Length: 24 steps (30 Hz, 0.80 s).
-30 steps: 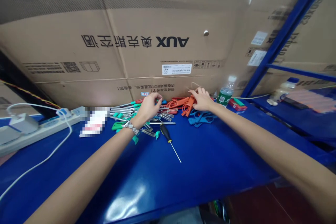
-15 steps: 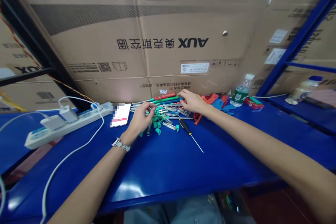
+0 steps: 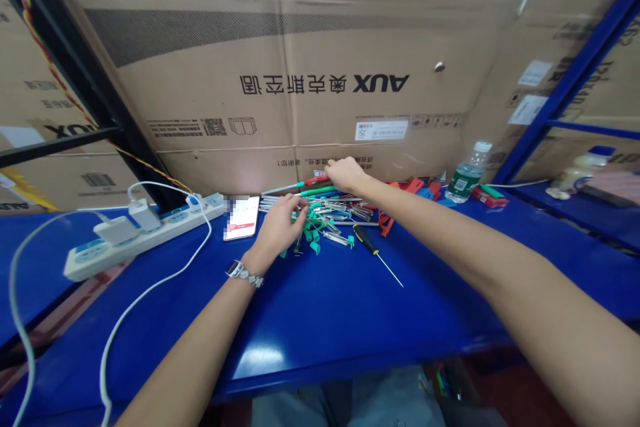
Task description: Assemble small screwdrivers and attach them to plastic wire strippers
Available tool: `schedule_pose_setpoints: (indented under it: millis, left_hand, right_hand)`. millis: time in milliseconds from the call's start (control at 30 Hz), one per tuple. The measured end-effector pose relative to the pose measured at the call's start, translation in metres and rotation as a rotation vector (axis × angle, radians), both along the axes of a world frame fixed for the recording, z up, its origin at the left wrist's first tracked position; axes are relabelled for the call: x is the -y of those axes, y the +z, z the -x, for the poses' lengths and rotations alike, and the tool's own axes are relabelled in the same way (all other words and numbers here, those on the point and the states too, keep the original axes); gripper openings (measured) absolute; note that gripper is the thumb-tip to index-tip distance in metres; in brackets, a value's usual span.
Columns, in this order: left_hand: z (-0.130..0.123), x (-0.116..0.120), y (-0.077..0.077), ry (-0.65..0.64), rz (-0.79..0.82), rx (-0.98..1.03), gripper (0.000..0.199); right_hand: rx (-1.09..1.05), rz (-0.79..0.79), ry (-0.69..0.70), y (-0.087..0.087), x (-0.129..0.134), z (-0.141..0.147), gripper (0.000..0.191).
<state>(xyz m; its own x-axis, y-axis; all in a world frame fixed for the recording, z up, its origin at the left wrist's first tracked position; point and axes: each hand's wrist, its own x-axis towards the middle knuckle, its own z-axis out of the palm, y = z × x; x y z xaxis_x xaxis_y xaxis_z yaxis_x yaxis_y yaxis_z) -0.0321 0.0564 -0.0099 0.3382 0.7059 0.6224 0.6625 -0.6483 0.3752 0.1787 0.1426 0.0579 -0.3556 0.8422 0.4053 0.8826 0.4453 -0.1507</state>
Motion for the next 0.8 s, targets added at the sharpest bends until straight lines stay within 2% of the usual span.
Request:
schedule_pose_setpoints:
  millis: [100, 167, 233, 300, 400, 500, 633, 800]
  left_hand:
    - [0.001, 0.006, 0.009, 0.064, -0.184, 0.038, 0.015]
    - [0.002, 0.017, 0.019, 0.103, -0.324, 0.066, 0.013]
    - [0.002, 0.034, 0.029, 0.120, -0.440, 0.055, 0.012]
    - [0.002, 0.055, 0.034, 0.087, -0.481, -0.021, 0.019]
    - [0.000, 0.087, 0.029, -0.063, -0.377, -0.262, 0.033]
    - [-0.002, 0.106, 0.013, -0.139, -0.166, -0.399, 0.035]
    - [-0.005, 0.107, -0.006, -0.173, 0.073, -0.412, 0.019]
    - [-0.003, 0.096, -0.012, -0.167, 0.178, -0.397, 0.021]
  right_hand:
    - [0.153, -0.014, -0.012, 0.011, 0.022, -0.016, 0.015]
    - [0.217, -0.045, -0.027, 0.014, 0.046, -0.026, 0.021]
    - [0.352, -0.106, -0.046, 0.012, 0.079, -0.033, 0.027]
    - [0.394, -0.121, -0.003, 0.002, 0.115, -0.037, 0.028]
    - [0.417, -0.097, 0.145, -0.022, 0.164, -0.035, 0.025]
    - [0.388, -0.082, 0.201, -0.047, 0.194, -0.028, 0.021]
    - [0.335, -0.049, 0.161, -0.069, 0.203, -0.023, 0.021]
    - [0.164, 0.005, 0.177, -0.070, 0.202, -0.030, 0.021]
